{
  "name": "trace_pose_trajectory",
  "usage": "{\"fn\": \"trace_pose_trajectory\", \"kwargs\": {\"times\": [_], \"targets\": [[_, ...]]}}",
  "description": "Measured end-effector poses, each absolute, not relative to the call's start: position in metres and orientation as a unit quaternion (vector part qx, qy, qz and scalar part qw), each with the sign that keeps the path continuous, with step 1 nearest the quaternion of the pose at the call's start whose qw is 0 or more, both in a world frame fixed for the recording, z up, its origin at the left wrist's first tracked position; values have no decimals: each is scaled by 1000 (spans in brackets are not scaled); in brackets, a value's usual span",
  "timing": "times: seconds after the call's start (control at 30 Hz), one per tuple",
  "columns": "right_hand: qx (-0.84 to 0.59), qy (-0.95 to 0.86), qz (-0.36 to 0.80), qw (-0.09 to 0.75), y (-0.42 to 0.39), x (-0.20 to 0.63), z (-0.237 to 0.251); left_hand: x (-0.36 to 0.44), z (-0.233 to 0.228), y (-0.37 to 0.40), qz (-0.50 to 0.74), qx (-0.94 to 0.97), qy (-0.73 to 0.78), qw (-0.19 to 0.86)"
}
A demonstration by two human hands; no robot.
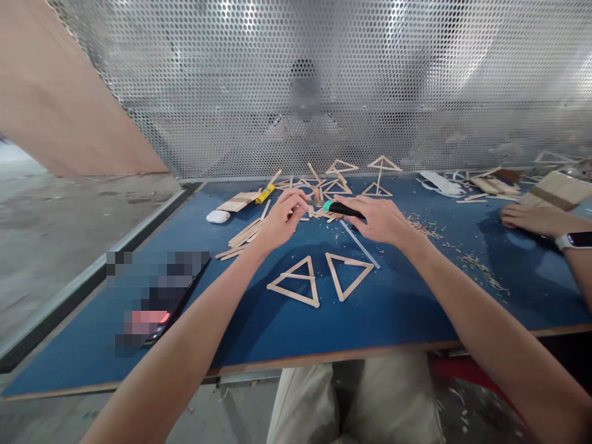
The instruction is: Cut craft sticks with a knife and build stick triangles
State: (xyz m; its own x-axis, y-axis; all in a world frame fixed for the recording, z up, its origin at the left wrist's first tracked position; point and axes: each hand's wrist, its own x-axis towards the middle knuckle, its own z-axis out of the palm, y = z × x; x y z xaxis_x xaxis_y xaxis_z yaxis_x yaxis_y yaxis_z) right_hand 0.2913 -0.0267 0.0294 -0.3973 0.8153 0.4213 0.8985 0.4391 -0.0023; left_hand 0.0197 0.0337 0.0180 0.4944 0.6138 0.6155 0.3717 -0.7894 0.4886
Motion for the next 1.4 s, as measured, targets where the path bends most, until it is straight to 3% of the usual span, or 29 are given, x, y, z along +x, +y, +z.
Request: {"fn": "trace_pose_trajectory", "kwargs": {"times": [0.17,0.43,0.57,0.67,0.77,0.87,1.03,1.2,1.4], "targets": [[-519,-827,-112,186,-26,287,27,22,16,34,402,836,261,266],[-606,-767,-121,171,-18,318,30,-4,25,55,493,774,258,303],[-606,-720,-58,334,-13,329,31,-5,22,61,530,716,213,402],[-545,-685,48,482,-12,313,28,9,20,55,541,750,215,316],[-454,-667,201,556,-14,290,21,25,22,41,560,762,224,237],[-367,-649,309,590,-19,271,16,36,25,26,547,761,226,266],[-283,-618,393,620,-29,250,16,46,28,7,499,746,255,359],[-297,-613,391,619,-36,237,18,54,26,-1,483,729,234,425],[-305,-601,355,647,-37,230,17,59,29,-7,461,739,252,422]]}}
